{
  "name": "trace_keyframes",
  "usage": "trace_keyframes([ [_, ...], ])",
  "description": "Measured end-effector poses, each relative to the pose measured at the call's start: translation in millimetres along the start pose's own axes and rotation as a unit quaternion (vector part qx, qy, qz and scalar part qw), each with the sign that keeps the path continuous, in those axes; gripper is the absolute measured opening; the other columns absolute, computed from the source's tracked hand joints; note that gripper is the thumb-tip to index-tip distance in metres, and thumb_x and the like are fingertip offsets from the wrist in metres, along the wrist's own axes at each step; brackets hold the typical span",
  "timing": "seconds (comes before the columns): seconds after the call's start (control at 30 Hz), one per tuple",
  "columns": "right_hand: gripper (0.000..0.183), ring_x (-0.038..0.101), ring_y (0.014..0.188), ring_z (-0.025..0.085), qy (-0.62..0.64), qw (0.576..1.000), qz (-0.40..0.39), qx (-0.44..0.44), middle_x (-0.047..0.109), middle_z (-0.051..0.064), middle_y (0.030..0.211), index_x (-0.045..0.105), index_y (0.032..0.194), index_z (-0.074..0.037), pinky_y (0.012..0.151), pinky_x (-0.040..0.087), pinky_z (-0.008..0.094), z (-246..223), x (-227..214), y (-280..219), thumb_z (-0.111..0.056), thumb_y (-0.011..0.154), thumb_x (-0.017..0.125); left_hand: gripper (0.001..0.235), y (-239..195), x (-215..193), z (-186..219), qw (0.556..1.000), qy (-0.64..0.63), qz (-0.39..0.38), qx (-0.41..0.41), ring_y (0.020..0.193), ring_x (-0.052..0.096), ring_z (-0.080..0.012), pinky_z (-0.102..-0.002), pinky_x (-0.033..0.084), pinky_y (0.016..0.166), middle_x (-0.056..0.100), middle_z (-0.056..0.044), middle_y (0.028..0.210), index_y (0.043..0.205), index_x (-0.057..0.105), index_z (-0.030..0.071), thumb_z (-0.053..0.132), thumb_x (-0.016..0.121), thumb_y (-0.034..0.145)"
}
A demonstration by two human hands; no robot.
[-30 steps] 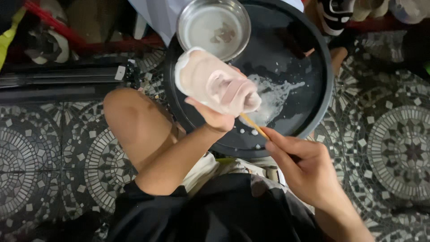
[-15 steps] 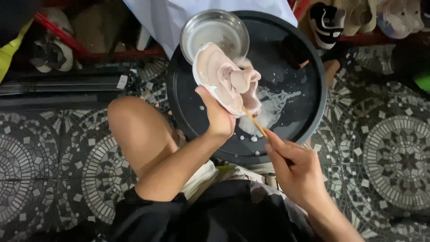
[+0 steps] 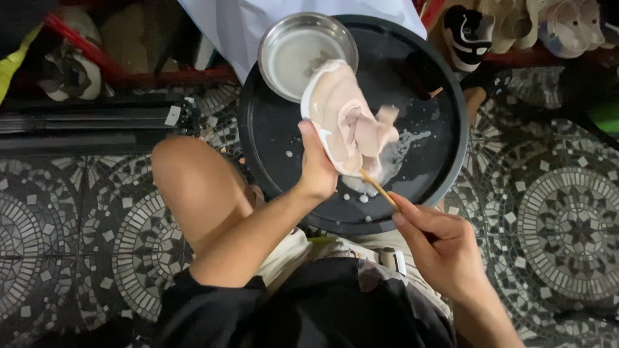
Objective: The person scrubs the inside and outside of a pink sneaker using a toothbrush and soapy water. They repeatedly dip the brush into a metal bowl of water and scrub various parts of the shoe, including the tongue, laces, and sole, over a black tray.
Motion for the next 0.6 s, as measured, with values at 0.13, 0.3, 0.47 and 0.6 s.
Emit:
trace_keyframes([
  [0.13, 0.037, 0.060, 0.079, 0.004, -0.004, 1.000, 0.010, -0.022, 0.079, 0.000, 0.096, 0.079, 0.140, 0.001, 0.067, 0.049, 0.026, -24.7, 2.3, 1.9, -0.006, 0.105, 0.072, 0.088, -9.5, 3.8, -24.0, 0.997, -0.063, 0.010, -0.046, 0.170, 0.034, -0.0264, -0.042, 0.023, 0.145, 0.041, -0.013, 0.180, 0.177, 0.034, 0.005, 0.068, 0.019, 0.117],
  [0.3, 0.037, 0.035, 0.057, 0.011, -0.111, 0.986, -0.010, -0.125, 0.043, 0.000, 0.069, 0.080, 0.138, -0.003, 0.053, 0.031, 0.030, -39.8, -11.2, -6.4, -0.005, 0.102, 0.074, 0.105, -0.3, 32.3, 45.5, 0.991, -0.059, -0.116, -0.039, 0.115, 0.076, -0.0292, -0.044, 0.057, 0.106, 0.081, -0.015, 0.121, 0.129, 0.077, 0.004, 0.087, 0.019, 0.103],
  [0.47, 0.029, 0.042, 0.047, 0.014, -0.428, 0.880, 0.034, -0.205, 0.057, -0.008, 0.074, 0.088, 0.130, -0.036, 0.043, 0.028, 0.035, -43.2, -28.4, -9.9, -0.020, 0.108, 0.079, 0.090, -1.7, 31.1, 50.1, 0.987, -0.098, -0.084, -0.091, 0.075, 0.060, -0.0277, -0.044, 0.048, 0.070, 0.069, -0.011, 0.094, 0.115, 0.070, 0.009, 0.086, 0.026, 0.101],
  [0.6, 0.034, 0.046, 0.042, 0.010, -0.528, 0.804, 0.002, -0.273, 0.064, -0.013, 0.080, 0.086, 0.135, -0.041, 0.036, 0.030, 0.030, -52.1, -49.3, -8.8, -0.023, 0.107, 0.080, 0.099, -0.7, 32.5, 51.6, 0.993, -0.057, -0.085, -0.056, 0.101, 0.076, -0.0252, -0.039, 0.057, 0.092, 0.081, -0.014, 0.111, 0.122, 0.078, 0.003, 0.082, 0.020, 0.107],
])
Point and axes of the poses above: each hand's wrist, its own y-axis towards the middle knuckle, its own x-axis out of the palm, z = x × y, the point moved 3 cm from there along y, towards the middle knuckle
